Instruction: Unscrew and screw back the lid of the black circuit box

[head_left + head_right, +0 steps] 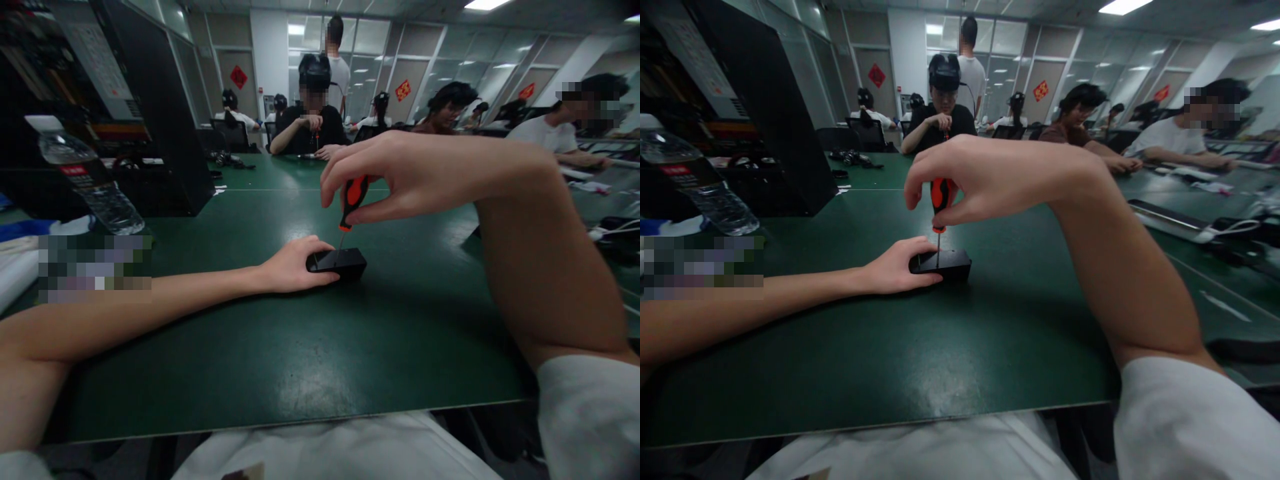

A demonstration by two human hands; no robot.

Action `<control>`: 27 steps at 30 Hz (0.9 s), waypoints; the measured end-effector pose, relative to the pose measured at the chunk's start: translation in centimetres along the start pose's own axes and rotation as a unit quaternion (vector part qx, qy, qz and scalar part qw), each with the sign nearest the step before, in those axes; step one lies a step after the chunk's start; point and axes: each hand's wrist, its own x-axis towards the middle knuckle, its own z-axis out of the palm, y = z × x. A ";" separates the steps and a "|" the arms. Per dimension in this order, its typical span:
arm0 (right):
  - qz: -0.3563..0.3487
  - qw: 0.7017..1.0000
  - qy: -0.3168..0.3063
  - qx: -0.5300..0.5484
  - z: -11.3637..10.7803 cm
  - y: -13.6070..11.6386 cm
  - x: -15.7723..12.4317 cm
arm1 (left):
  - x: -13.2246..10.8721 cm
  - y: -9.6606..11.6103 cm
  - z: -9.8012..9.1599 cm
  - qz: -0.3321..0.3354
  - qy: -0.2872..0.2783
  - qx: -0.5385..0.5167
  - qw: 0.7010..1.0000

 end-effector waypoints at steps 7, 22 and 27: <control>0.015 0.999 0.021 0.029 0.1 -0.4 0.1 | -0.1 0.1 -0.1 -0.007 -0.007 0.002 1.000; -0.031 0.999 0.028 0.002 0.4 0.2 0.6 | -0.4 0.1 -0.3 -0.016 -0.001 -0.020 1.000; -0.046 0.998 0.013 0.036 0.3 0.1 0.7 | -0.4 0.4 -0.5 -0.035 -0.008 -0.058 0.998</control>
